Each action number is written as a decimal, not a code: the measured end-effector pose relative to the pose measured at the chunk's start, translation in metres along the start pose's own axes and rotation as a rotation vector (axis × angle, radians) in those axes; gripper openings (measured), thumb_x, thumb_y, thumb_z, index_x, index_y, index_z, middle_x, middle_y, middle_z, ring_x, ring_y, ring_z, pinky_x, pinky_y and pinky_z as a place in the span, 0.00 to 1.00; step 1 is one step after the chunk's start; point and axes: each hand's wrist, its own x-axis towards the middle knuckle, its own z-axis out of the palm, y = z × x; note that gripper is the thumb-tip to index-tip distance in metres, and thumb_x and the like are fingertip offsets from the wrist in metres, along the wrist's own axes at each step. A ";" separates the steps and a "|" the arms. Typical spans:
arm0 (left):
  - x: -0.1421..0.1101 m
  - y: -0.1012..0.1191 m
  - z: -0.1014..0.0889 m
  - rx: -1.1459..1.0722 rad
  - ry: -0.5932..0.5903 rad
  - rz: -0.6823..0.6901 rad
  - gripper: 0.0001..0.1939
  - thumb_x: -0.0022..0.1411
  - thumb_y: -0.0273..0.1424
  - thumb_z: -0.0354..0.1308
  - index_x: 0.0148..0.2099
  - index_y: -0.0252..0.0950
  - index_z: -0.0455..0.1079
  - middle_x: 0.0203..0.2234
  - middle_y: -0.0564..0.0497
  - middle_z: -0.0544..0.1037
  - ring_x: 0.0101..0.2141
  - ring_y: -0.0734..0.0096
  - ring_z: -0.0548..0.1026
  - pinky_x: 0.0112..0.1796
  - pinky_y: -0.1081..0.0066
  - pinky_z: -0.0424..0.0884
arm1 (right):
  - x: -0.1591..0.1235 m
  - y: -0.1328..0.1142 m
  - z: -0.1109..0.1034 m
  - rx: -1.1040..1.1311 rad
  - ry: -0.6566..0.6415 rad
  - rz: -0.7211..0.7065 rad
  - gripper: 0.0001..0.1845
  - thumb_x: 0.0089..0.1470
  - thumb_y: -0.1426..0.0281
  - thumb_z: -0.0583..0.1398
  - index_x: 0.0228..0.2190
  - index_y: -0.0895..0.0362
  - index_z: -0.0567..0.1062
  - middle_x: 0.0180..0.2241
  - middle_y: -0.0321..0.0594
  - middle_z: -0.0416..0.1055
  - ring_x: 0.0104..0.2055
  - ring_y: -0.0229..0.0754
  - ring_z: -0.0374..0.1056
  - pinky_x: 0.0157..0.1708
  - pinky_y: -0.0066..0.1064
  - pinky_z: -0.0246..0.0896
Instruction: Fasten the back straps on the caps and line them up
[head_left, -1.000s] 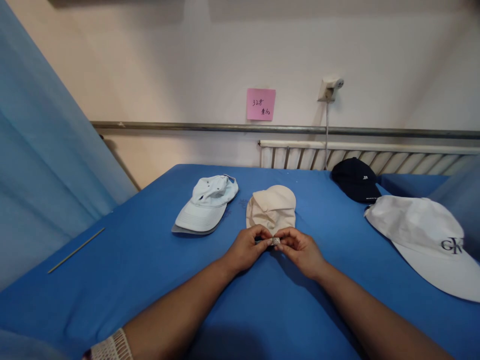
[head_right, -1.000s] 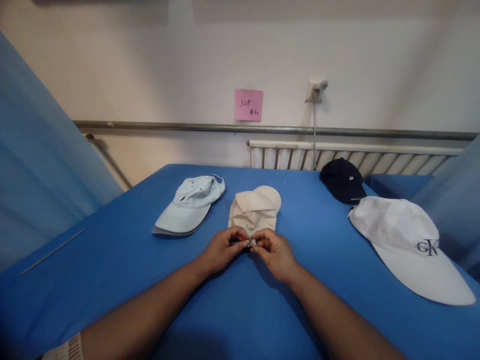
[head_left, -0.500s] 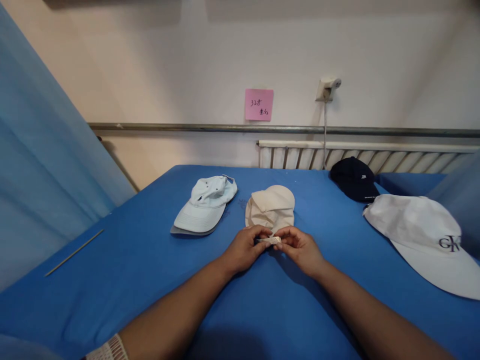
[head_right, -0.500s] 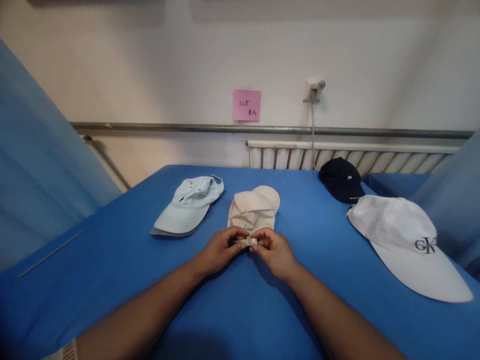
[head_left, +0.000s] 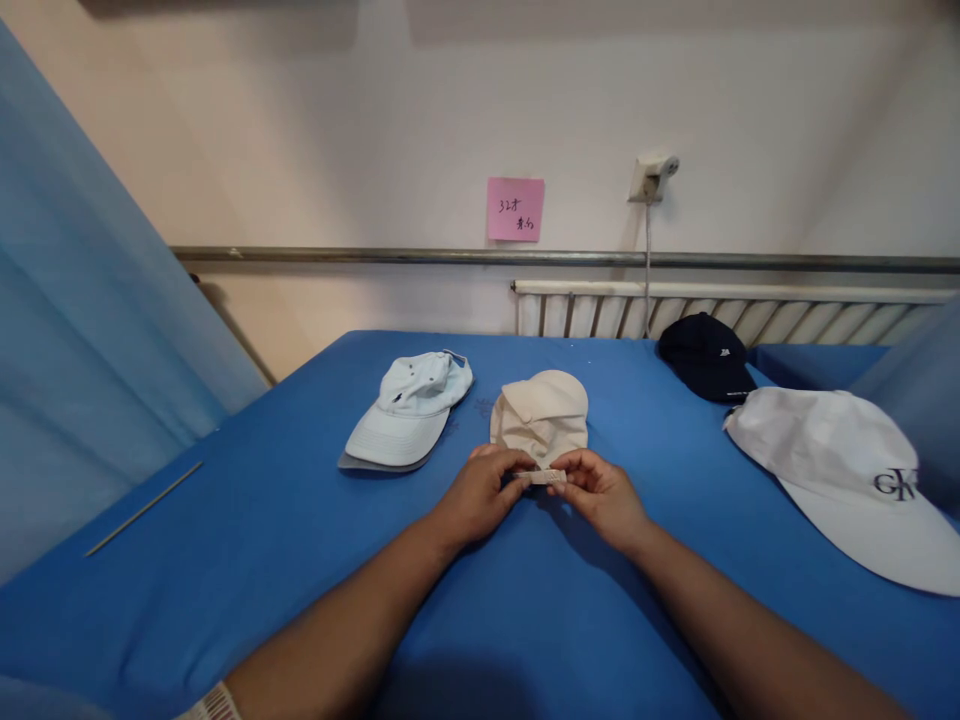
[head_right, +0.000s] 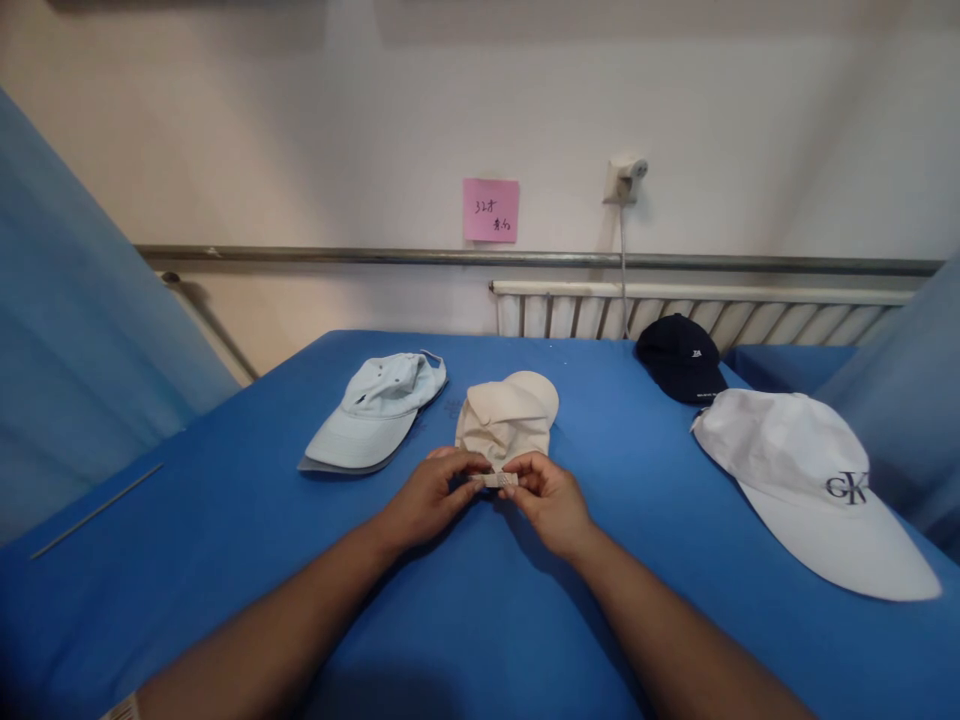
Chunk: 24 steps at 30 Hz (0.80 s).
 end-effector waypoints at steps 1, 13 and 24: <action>0.000 0.000 0.000 -0.014 -0.001 -0.003 0.10 0.61 0.31 0.55 0.44 0.39 0.74 0.37 0.50 0.79 0.40 0.64 0.72 0.48 0.64 0.62 | 0.000 0.000 0.000 0.000 -0.003 -0.001 0.19 0.40 0.60 0.70 0.32 0.55 0.73 0.27 0.37 0.75 0.29 0.39 0.71 0.32 0.32 0.64; 0.000 -0.002 0.014 -0.108 0.041 -0.049 0.13 0.58 0.32 0.59 0.46 0.38 0.73 0.35 0.49 0.79 0.38 0.65 0.73 0.46 0.64 0.64 | -0.001 -0.003 0.003 0.007 -0.051 -0.025 0.18 0.41 0.59 0.69 0.31 0.54 0.73 0.28 0.37 0.75 0.29 0.39 0.71 0.32 0.32 0.65; -0.003 0.005 0.014 -0.022 0.005 0.055 0.15 0.57 0.34 0.62 0.48 0.41 0.72 0.38 0.51 0.78 0.40 0.65 0.72 0.46 0.64 0.61 | 0.001 0.000 0.002 -0.051 0.052 -0.062 0.14 0.43 0.61 0.68 0.30 0.55 0.72 0.24 0.34 0.72 0.27 0.37 0.67 0.30 0.30 0.61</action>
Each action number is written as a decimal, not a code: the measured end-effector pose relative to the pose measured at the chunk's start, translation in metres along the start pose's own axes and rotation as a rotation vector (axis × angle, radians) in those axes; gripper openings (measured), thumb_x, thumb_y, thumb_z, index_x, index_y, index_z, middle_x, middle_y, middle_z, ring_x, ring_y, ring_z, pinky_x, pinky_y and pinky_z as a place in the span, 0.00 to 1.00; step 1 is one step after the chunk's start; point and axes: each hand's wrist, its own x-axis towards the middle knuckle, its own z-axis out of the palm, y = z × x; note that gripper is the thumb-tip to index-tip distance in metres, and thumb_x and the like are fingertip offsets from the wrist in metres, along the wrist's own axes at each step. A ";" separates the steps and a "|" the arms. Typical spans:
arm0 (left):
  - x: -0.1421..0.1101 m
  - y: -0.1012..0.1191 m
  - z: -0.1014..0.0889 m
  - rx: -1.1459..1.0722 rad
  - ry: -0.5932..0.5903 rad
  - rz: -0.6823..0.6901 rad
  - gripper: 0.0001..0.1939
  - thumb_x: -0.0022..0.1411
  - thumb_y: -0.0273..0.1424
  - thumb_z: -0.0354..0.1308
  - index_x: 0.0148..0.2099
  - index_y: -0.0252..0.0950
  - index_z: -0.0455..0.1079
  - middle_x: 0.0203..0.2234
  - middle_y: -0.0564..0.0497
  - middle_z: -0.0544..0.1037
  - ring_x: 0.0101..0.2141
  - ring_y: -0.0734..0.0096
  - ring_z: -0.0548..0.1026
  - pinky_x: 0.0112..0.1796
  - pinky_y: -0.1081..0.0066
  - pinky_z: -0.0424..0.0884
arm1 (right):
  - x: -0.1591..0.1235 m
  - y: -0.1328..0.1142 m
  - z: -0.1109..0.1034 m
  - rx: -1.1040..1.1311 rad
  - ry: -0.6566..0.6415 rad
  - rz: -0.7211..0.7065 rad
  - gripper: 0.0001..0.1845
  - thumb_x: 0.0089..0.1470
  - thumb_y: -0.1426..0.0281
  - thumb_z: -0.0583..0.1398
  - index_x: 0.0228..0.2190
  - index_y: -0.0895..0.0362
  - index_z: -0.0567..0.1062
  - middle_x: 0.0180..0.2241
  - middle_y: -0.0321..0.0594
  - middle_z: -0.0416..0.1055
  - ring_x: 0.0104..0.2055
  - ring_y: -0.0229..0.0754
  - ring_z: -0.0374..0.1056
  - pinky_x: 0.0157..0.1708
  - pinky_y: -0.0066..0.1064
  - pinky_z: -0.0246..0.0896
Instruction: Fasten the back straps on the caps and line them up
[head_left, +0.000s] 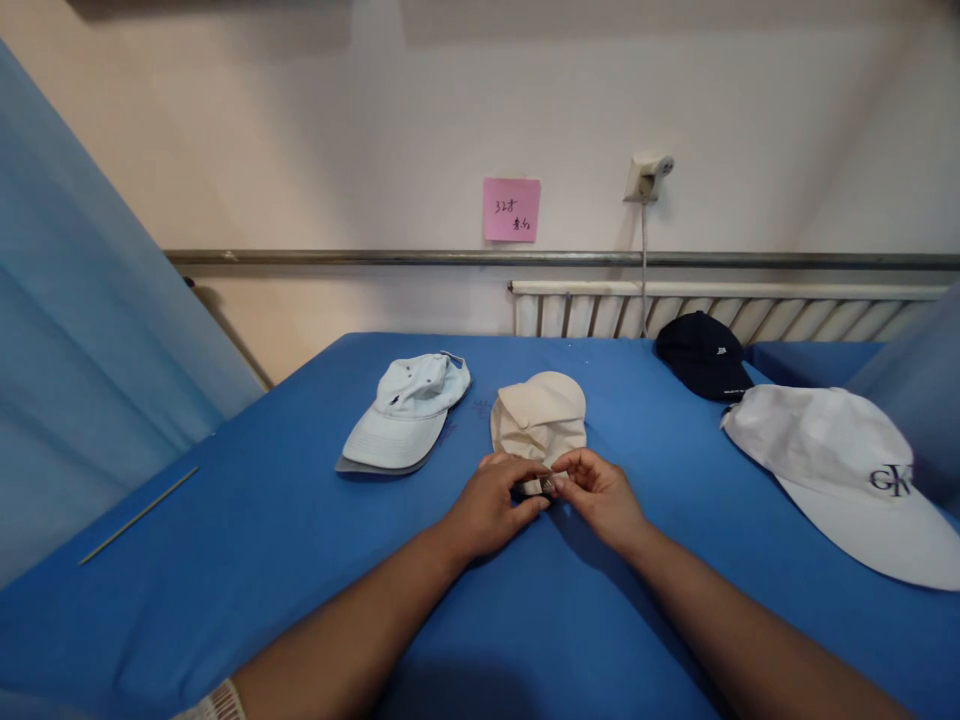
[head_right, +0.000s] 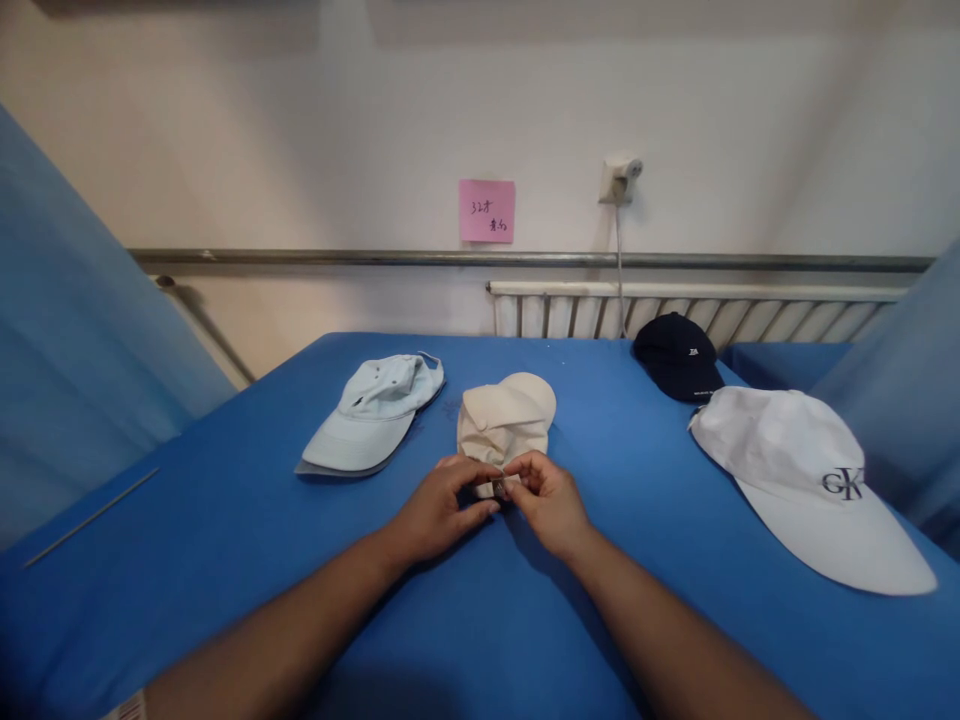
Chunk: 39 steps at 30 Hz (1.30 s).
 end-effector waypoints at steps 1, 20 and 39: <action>0.000 0.002 0.000 0.037 -0.008 0.023 0.16 0.56 0.35 0.63 0.48 0.41 0.72 0.38 0.51 0.78 0.40 0.64 0.71 0.46 0.64 0.60 | -0.001 0.000 0.001 0.009 -0.002 0.007 0.14 0.43 0.61 0.68 0.30 0.54 0.71 0.24 0.33 0.71 0.27 0.37 0.67 0.30 0.30 0.61; 0.002 0.006 -0.005 0.352 0.030 0.088 0.07 0.60 0.34 0.59 0.41 0.39 0.72 0.31 0.51 0.75 0.38 0.63 0.68 0.46 0.61 0.58 | 0.005 -0.008 0.001 0.076 0.105 0.045 0.20 0.34 0.58 0.71 0.23 0.55 0.69 0.18 0.30 0.67 0.20 0.32 0.60 0.22 0.26 0.55; 0.003 0.002 -0.006 0.247 0.082 0.064 0.09 0.58 0.33 0.61 0.42 0.39 0.73 0.34 0.50 0.76 0.39 0.63 0.70 0.45 0.61 0.60 | 0.008 -0.005 -0.004 0.042 0.168 0.045 0.20 0.38 0.55 0.69 0.24 0.56 0.70 0.17 0.30 0.65 0.19 0.33 0.59 0.21 0.26 0.54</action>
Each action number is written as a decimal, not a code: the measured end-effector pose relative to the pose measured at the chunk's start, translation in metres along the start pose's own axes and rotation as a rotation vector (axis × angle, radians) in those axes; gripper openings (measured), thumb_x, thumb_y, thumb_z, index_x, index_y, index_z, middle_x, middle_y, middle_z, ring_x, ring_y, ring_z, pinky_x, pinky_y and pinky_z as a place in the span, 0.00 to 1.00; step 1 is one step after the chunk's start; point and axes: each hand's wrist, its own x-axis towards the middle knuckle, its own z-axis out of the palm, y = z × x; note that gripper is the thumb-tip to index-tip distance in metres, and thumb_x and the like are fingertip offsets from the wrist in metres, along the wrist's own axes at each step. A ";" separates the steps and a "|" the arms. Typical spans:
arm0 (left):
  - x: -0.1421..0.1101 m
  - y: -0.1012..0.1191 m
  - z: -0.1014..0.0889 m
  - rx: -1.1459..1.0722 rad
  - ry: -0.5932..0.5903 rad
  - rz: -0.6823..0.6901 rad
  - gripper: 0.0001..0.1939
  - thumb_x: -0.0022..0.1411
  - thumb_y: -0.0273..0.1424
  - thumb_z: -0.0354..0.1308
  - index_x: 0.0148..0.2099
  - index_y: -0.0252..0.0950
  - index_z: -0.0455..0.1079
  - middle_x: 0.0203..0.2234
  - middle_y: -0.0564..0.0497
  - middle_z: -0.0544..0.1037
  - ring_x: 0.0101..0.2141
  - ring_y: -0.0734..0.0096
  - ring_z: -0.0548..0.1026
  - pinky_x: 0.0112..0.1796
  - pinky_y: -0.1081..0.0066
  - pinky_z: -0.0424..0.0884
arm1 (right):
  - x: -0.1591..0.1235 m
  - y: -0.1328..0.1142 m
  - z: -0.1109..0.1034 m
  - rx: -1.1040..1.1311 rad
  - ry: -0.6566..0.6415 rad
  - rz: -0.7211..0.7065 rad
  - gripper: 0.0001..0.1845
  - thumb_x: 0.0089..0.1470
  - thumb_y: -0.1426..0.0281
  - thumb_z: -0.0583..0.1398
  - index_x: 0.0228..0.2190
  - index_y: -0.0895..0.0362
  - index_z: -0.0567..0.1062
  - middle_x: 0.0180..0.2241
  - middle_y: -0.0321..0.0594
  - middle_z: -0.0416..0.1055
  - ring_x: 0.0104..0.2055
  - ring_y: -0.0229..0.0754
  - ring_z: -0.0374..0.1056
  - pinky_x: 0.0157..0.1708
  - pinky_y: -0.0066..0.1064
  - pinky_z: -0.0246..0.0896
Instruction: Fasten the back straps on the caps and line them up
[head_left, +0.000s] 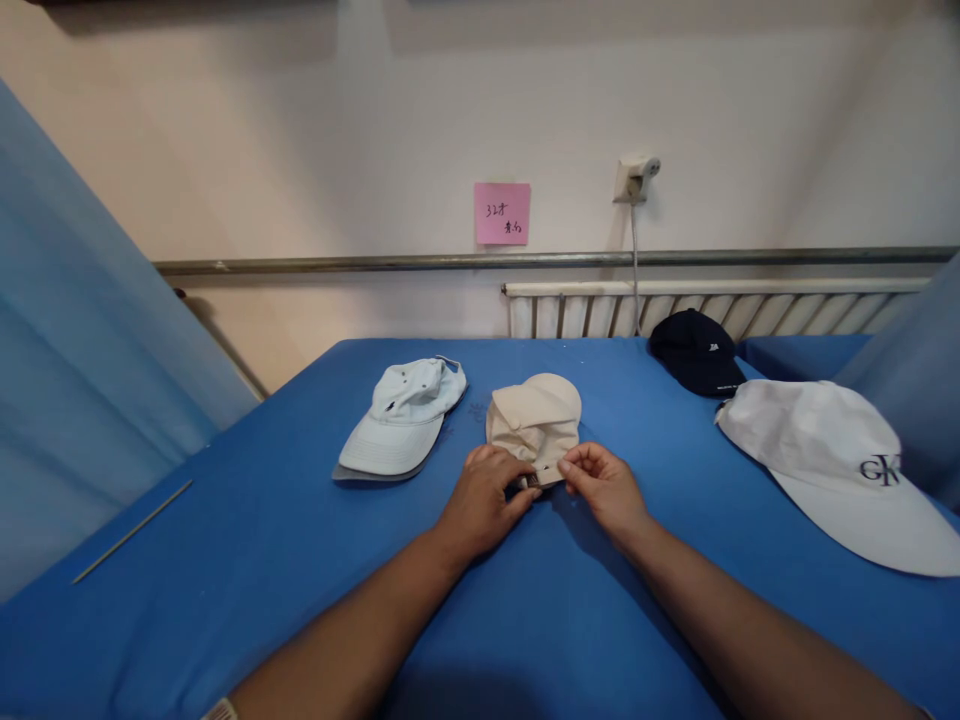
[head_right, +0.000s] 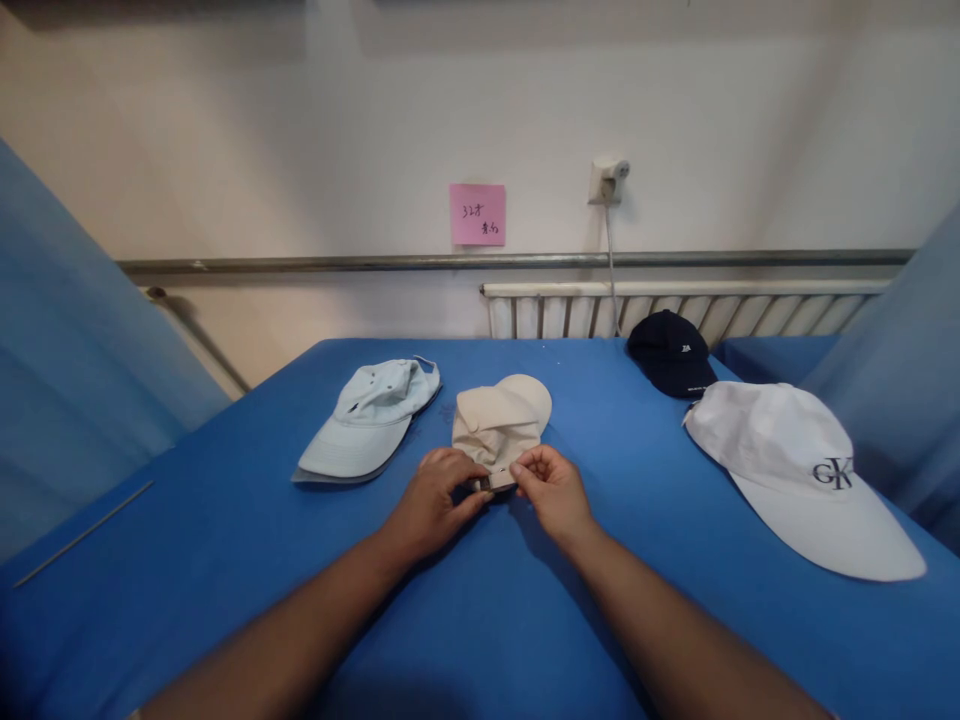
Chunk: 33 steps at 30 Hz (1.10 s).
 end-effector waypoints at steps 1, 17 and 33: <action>0.000 0.000 0.000 -0.008 0.003 -0.004 0.09 0.58 0.33 0.62 0.42 0.39 0.73 0.34 0.50 0.77 0.39 0.63 0.70 0.45 0.61 0.61 | 0.000 0.000 0.000 -0.003 0.000 0.002 0.20 0.37 0.54 0.69 0.24 0.56 0.70 0.17 0.30 0.65 0.19 0.33 0.59 0.21 0.26 0.54; 0.000 -0.005 0.006 -0.114 0.030 -0.055 0.09 0.58 0.33 0.62 0.41 0.39 0.73 0.35 0.51 0.78 0.39 0.65 0.71 0.44 0.63 0.63 | 0.001 0.000 -0.001 -0.009 0.013 -0.003 0.21 0.37 0.53 0.69 0.24 0.56 0.70 0.18 0.31 0.66 0.20 0.33 0.60 0.21 0.26 0.57; 0.001 -0.008 0.008 -0.094 0.083 -0.019 0.08 0.60 0.35 0.60 0.40 0.38 0.73 0.33 0.50 0.77 0.38 0.66 0.70 0.43 0.64 0.63 | -0.020 -0.007 0.001 0.490 -0.188 0.511 0.12 0.41 0.72 0.70 0.31 0.60 0.77 0.29 0.38 0.75 0.30 0.34 0.70 0.30 0.24 0.65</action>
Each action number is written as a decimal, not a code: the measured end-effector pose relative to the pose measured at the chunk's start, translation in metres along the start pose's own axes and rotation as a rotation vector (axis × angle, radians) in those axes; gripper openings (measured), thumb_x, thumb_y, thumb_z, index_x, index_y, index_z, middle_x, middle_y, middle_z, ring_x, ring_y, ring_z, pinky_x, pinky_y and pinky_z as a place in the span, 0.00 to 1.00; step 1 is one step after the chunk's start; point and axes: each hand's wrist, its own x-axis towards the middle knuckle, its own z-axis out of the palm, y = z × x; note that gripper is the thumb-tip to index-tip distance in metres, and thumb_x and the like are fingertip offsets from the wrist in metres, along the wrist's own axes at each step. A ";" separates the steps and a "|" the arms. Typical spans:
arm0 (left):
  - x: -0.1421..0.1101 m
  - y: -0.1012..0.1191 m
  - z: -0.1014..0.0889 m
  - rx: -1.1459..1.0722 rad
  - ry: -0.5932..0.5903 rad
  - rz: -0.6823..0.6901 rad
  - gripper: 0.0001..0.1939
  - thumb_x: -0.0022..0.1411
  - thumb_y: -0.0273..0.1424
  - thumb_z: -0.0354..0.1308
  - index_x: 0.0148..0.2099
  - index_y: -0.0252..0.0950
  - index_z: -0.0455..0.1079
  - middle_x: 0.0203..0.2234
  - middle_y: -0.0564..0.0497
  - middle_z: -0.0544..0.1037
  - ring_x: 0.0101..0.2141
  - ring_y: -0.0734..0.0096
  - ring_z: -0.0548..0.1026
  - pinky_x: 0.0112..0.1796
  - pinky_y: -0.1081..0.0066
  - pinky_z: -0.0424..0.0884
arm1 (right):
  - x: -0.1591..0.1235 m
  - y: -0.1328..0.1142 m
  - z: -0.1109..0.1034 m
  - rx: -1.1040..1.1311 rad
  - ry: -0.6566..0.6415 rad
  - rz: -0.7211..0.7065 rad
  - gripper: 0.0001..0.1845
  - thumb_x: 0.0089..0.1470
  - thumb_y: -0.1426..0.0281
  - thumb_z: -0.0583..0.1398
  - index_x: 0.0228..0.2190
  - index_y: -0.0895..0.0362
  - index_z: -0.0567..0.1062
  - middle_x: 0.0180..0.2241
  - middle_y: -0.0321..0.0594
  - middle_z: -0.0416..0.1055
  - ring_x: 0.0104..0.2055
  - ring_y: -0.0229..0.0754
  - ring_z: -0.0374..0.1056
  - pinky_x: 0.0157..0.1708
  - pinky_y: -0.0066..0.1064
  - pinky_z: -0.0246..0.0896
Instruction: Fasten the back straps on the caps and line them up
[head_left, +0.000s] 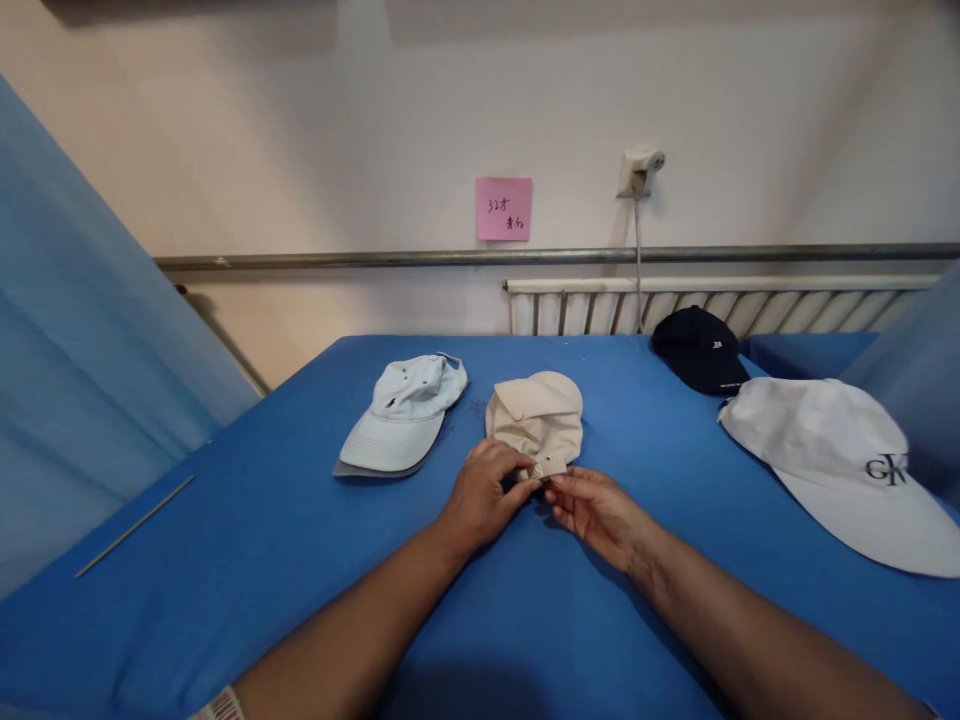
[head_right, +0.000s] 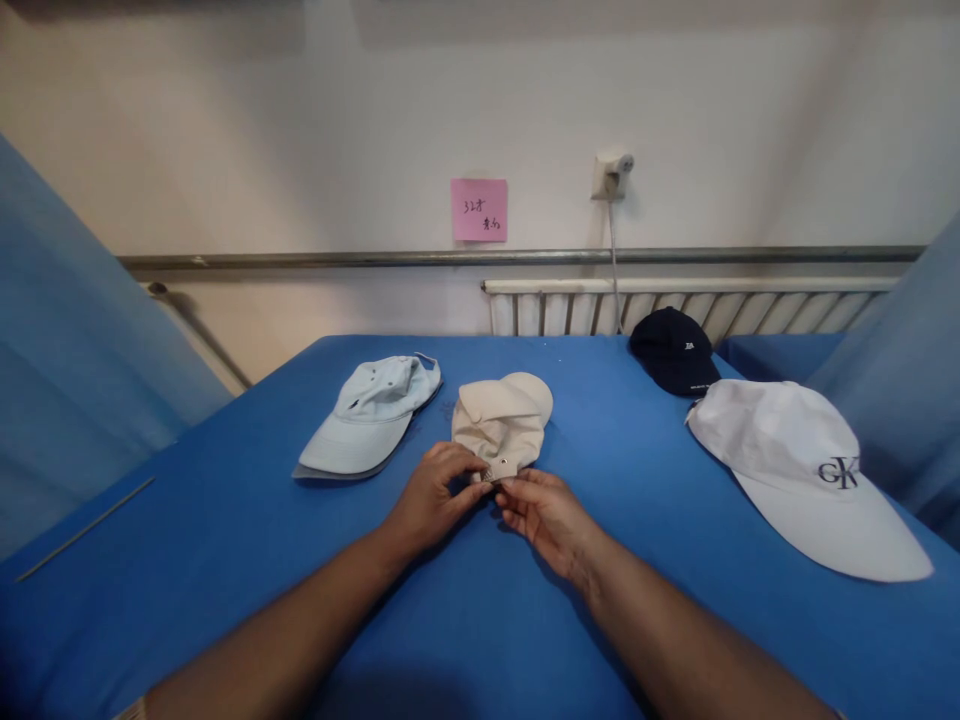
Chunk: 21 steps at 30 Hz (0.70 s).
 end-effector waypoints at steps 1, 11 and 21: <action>0.000 0.000 0.000 0.021 -0.008 0.006 0.08 0.59 0.35 0.61 0.40 0.38 0.73 0.32 0.50 0.76 0.38 0.65 0.70 0.43 0.64 0.63 | 0.001 0.001 0.000 0.011 0.005 -0.012 0.12 0.40 0.72 0.71 0.30 0.60 0.77 0.28 0.37 0.74 0.29 0.33 0.70 0.29 0.23 0.64; 0.000 0.004 0.002 0.102 -0.049 0.010 0.07 0.59 0.35 0.60 0.39 0.39 0.73 0.31 0.50 0.75 0.38 0.64 0.70 0.43 0.63 0.62 | 0.003 0.010 0.004 0.004 0.238 -0.172 0.19 0.36 0.73 0.72 0.32 0.58 0.74 0.28 0.39 0.76 0.29 0.38 0.72 0.28 0.27 0.66; 0.000 0.006 0.002 0.091 -0.060 0.018 0.06 0.60 0.34 0.59 0.39 0.38 0.72 0.32 0.50 0.75 0.38 0.63 0.69 0.43 0.62 0.62 | -0.001 0.012 0.009 -0.092 0.189 -0.209 0.29 0.35 0.67 0.73 0.40 0.54 0.68 0.26 0.34 0.74 0.27 0.37 0.71 0.26 0.27 0.62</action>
